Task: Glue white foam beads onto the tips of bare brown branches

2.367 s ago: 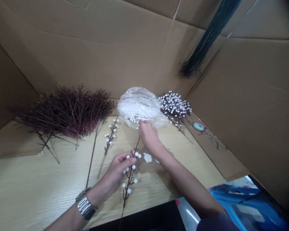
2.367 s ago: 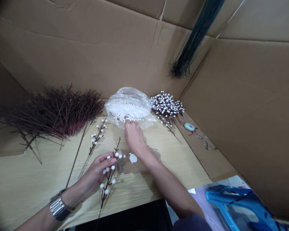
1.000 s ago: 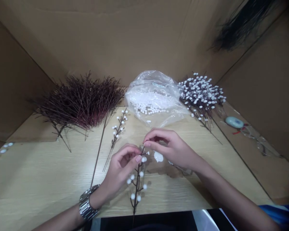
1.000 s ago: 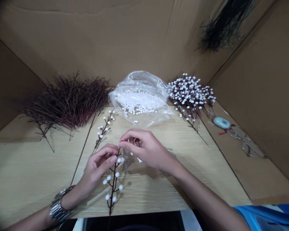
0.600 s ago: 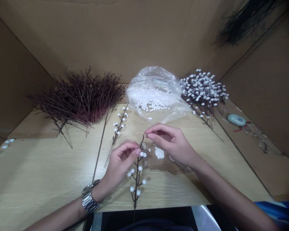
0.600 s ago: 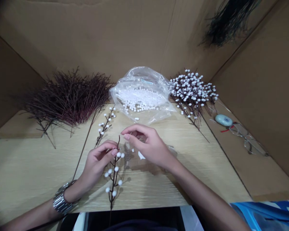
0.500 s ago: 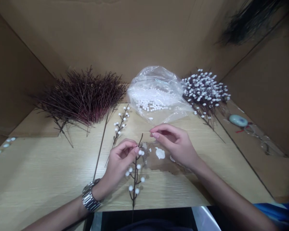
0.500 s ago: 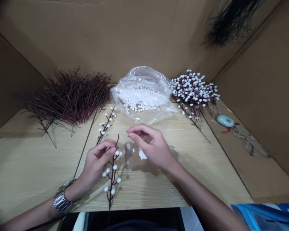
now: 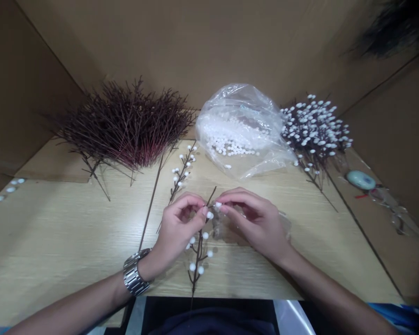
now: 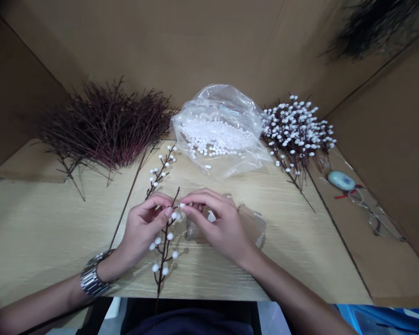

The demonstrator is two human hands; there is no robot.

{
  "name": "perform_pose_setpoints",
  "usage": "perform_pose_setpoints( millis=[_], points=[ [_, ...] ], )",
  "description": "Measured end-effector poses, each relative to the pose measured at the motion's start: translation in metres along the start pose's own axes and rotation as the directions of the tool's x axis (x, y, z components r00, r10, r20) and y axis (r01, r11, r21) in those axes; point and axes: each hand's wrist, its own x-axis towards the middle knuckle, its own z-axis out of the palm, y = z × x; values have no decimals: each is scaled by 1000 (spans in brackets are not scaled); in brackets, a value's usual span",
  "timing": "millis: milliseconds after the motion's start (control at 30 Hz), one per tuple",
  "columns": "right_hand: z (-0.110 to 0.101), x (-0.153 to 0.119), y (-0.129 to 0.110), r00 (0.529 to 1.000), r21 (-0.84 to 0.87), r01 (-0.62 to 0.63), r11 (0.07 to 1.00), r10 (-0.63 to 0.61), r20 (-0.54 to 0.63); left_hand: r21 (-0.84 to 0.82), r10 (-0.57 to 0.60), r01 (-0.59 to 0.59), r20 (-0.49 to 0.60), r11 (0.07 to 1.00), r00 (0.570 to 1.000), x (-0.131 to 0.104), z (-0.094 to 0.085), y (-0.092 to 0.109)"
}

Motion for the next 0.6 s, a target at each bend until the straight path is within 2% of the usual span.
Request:
perform_pose_setpoints(
  millis=[333,600],
  points=[
    [5,-2,2,995,6,100,995,-100,-25,-8,-34,34,5,999,999,-1,0,-2],
    [5,-2,5,991,-5,127,992,-127,-37,-14,-57,57,5,998,998,-1,1,-2]
  ],
)
